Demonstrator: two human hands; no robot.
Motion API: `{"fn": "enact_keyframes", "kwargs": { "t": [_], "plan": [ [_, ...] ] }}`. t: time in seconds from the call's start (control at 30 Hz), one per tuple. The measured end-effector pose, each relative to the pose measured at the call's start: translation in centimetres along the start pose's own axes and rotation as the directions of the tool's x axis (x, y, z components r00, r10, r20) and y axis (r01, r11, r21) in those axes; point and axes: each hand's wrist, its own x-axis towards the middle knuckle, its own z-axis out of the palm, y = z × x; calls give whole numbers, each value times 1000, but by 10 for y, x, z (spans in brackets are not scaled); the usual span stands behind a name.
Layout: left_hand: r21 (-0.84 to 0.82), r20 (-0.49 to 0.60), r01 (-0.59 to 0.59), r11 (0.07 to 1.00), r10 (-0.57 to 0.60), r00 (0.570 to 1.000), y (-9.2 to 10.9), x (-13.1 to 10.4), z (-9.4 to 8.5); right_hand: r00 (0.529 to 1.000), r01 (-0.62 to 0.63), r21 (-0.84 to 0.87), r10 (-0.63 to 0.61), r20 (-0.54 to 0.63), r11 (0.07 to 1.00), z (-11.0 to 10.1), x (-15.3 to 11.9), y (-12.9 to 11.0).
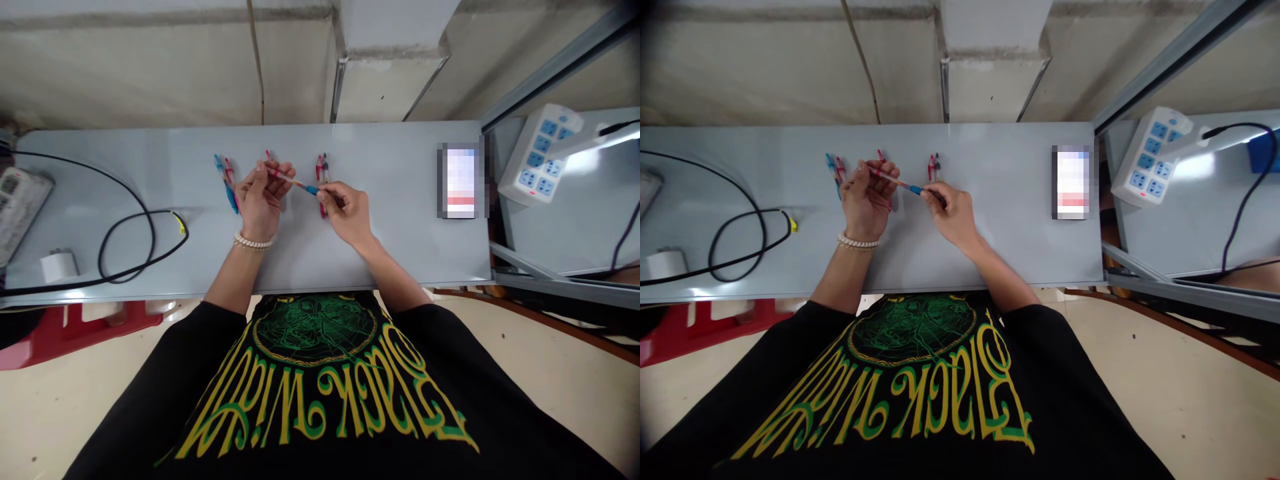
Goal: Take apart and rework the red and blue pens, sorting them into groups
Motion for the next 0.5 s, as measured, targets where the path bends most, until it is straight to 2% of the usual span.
{"fn": "enact_keyframes", "kwargs": {
  "t": [0.1,0.3,0.5],
  "plan": [
    [24,-7,22,999,-22,1000,1,2,-3,1000,-2,18,2,18,1000,0,0,-1],
    [-1,58,22,1000,-22,998,-6,2,-5,998,-19,8,18,59,1000,0,-2,-3],
    [81,97,68,994,-76,992,-15,-2,-5,993,113,-52,-114,-23,992,2,-3,5]
  ]
}}
